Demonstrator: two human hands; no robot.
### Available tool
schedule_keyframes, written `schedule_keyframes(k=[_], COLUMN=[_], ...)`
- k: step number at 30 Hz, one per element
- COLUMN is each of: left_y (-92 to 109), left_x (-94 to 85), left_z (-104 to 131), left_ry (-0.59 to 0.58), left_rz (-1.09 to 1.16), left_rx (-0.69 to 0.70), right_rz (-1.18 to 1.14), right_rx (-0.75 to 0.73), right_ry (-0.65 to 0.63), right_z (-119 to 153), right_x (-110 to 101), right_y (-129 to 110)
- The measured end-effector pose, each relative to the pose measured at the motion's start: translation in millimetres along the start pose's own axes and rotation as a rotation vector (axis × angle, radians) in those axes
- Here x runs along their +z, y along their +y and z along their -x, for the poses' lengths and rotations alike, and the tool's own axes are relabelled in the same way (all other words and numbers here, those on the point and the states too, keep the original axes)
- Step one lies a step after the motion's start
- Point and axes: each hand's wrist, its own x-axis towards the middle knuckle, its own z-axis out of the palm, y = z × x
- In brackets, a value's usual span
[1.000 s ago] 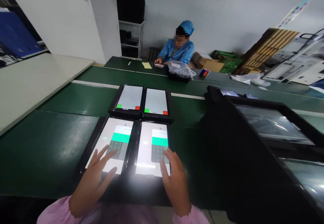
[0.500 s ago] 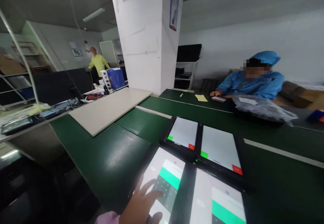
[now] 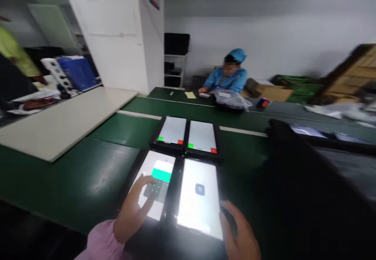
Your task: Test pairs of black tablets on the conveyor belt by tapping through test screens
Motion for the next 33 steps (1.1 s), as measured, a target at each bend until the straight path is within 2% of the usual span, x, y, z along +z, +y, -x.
schedule_keyframes(k=[3,6,13,19,28,33], left_y=[9.7,22.9,44.5,53.0,47.5,48.5], left_x=[9.9,26.6,73.5,96.9,103.7,110.9], left_z=[-28.2,-53.8,-91.6,-102.1,-103.0,-100.8], left_ry=[-0.16,-0.292,-0.462,-0.519,-0.482,-0.533], left_rz=[0.016,0.007,-0.075,-0.126,-0.14,-0.174], left_rx=[0.067,0.139,0.267,0.338,0.39,0.467], right_rz=[-0.078,-0.112,-0.12,-0.096,-0.07,-0.033], right_rx=[-0.021,-0.047,-0.125,-0.192,-0.228,-0.268], right_ry=[0.077,0.077,0.062,0.062,0.076,0.158], right_z=[-1.0,-3.9,-21.4,-39.1,-50.0,-51.4], right_x=[3.2,7.4,16.5,17.6,19.4,22.1], right_y=[-18.5,-29.3,-22.4,-29.4,-31.5,-36.8])
